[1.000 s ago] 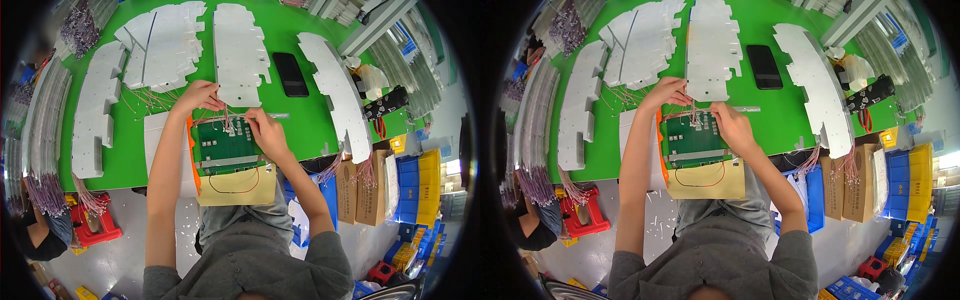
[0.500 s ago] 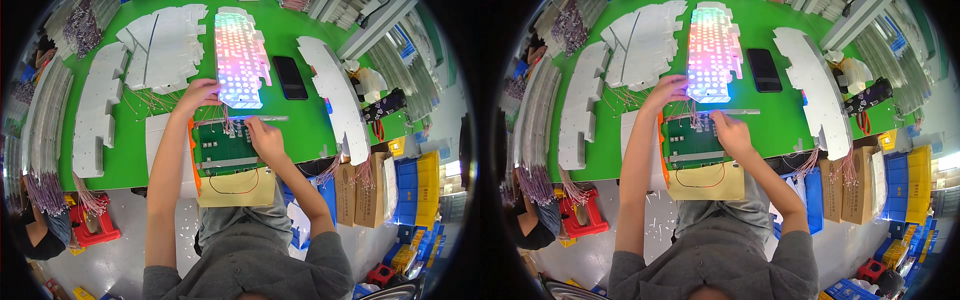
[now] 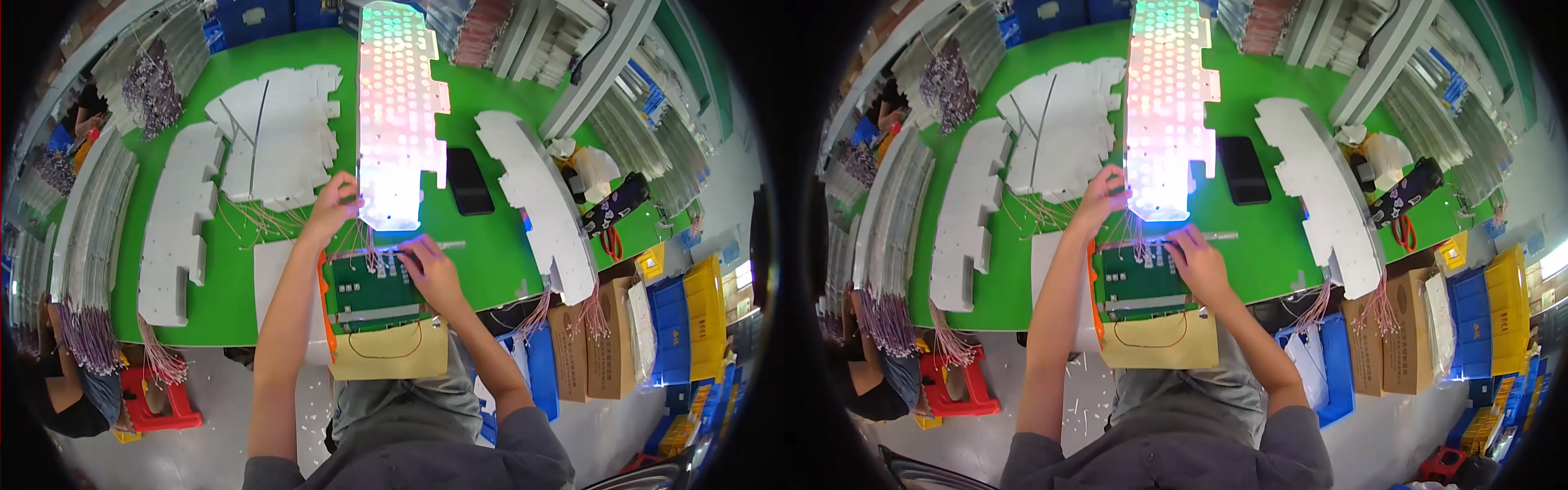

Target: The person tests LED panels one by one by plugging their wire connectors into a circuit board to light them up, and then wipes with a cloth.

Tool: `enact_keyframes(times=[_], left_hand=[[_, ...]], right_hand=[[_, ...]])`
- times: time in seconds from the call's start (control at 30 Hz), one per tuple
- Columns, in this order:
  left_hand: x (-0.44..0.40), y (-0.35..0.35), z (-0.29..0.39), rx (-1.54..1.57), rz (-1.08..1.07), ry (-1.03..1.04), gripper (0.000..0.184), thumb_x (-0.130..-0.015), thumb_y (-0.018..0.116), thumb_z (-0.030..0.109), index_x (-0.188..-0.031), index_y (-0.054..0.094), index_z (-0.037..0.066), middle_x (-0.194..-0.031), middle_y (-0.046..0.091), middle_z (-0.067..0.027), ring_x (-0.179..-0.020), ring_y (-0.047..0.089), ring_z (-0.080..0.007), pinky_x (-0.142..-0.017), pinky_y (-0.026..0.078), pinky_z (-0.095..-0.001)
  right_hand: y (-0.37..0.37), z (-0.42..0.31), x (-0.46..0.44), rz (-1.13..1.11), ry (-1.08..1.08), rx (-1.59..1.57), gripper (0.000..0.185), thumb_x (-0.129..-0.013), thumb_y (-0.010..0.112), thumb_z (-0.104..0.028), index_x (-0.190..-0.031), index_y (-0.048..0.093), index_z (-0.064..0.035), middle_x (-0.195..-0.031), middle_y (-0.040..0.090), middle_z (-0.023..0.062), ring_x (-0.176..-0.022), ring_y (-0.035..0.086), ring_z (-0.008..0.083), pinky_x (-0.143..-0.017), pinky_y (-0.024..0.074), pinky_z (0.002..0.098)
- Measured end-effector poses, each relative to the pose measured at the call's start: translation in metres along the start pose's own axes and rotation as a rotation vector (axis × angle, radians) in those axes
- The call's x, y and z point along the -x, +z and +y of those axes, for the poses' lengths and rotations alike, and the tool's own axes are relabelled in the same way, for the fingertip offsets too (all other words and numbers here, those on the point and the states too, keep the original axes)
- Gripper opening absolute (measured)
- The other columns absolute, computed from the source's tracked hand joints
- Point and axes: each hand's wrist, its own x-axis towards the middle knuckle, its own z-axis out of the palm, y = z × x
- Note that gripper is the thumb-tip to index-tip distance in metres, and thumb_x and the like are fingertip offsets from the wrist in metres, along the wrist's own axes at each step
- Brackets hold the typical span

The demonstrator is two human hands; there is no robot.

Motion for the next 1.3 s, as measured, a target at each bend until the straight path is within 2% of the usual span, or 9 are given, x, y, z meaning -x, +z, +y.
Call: enact_keyframes(times=[0.37,0.53,0.87,1.0,1.1,1.17,1.23,1.27,1.3], left_hand=[[-0.003,-0.003,-0.006,-0.048,-0.017,0.123,0.027,-0.074,0.053,-0.012,-0.092,0.046,0.006,-0.086,0.060,-0.0071,-0.070,0.052,-0.0123,-0.062,0.043,-0.0202],[-0.004,-0.010,-0.013,-0.001,0.042,0.042,0.021,-0.075,0.055,-0.007,-0.092,0.049,0.004,-0.082,0.059,-0.0068,-0.068,0.054,-0.0126,-0.062,0.046,-0.0216],[-0.002,-0.008,0.002,0.167,0.212,-0.358,0.022,-0.079,0.058,0.005,-0.099,0.053,-0.003,-0.082,0.059,-0.0096,-0.069,0.058,-0.0140,-0.061,0.051,-0.0221],[0.000,-0.014,-0.006,0.027,0.116,-0.215,0.022,-0.080,0.058,0.007,-0.099,0.055,-0.003,-0.085,0.060,-0.0104,-0.070,0.058,-0.0144,-0.061,0.051,-0.0205],[-0.001,-0.018,0.004,0.030,0.185,-0.089,0.021,-0.080,0.057,0.007,-0.098,0.056,-0.004,-0.084,0.059,-0.0094,-0.070,0.056,-0.0132,-0.062,0.051,-0.0218],[-0.001,-0.031,0.013,0.010,0.354,-0.027,0.023,-0.080,0.056,0.004,-0.103,0.055,-0.001,-0.089,0.059,-0.0071,-0.074,0.055,-0.0121,-0.066,0.048,-0.0221],[-0.016,-0.056,-0.006,0.016,0.613,0.083,0.023,-0.081,0.056,0.008,-0.102,0.055,-0.002,-0.088,0.058,-0.0087,-0.075,0.054,-0.0164,-0.066,0.046,-0.0276],[-0.021,-0.068,-0.013,0.012,0.616,0.076,0.023,-0.081,0.056,0.008,-0.102,0.055,-0.002,-0.088,0.058,-0.0087,-0.075,0.054,-0.0164,-0.066,0.046,-0.0276],[-0.024,-0.078,-0.015,-0.168,0.924,0.279,0.022,-0.081,0.055,0.008,-0.102,0.055,0.000,-0.090,0.058,-0.0096,-0.078,0.054,-0.0194,-0.069,0.046,-0.0301]], right_hand=[[0.000,-0.002,0.002,0.005,0.006,0.019,0.016,-0.081,0.057,-0.010,-0.097,0.056,-0.0074,-0.082,0.053,0.0024,-0.064,0.054,0.0183,-0.057,0.0438,0.0283],[-0.002,-0.004,0.001,0.004,0.052,-0.011,0.020,-0.081,0.057,-0.010,-0.101,0.054,-0.0083,-0.082,0.053,0.0022,-0.063,0.054,0.0189,-0.057,0.0439,0.0285],[0.002,0.001,0.002,0.007,0.004,0.041,0.020,-0.081,0.057,-0.007,-0.101,0.053,-0.0073,-0.082,0.054,0.0024,-0.058,0.052,0.0178,-0.054,0.0431,0.0278],[0.003,0.004,0.003,0.135,-0.023,-0.144,0.023,-0.081,0.058,-0.005,-0.102,0.050,-0.0058,-0.081,0.054,0.0026,-0.057,0.050,0.0151,-0.052,0.0413,0.0262],[-0.001,-0.001,0.001,0.076,0.013,-0.177,0.025,-0.081,0.058,-0.007,-0.105,0.048,-0.0063,-0.080,0.054,0.0016,-0.054,0.049,0.0150,-0.050,0.0405,0.0272],[-0.002,-0.004,0.001,0.029,0.053,-0.213,0.028,-0.081,0.058,-0.009,-0.107,0.046,-0.0067,-0.080,0.054,0.0007,-0.050,0.048,0.0149,-0.047,0.0398,0.0282],[0.000,-0.003,0.002,0.023,0.059,-0.211,0.030,-0.081,0.058,-0.009,-0.108,0.046,-0.0069,-0.080,0.054,0.0005,-0.050,0.047,0.0143,-0.047,0.0395,0.0279],[0.001,-0.002,0.002,0.021,0.057,-0.202,0.031,-0.081,0.058,-0.008,-0.109,0.046,-0.0072,-0.079,0.054,0.0003,-0.050,0.047,0.0138,-0.047,0.0393,0.0276],[0.002,-0.002,0.002,0.020,0.053,-0.193,0.032,-0.081,0.058,-0.008,-0.110,0.045,-0.0074,-0.079,0.054,0.0001,-0.050,0.047,0.0132,-0.046,0.0391,0.0273]])
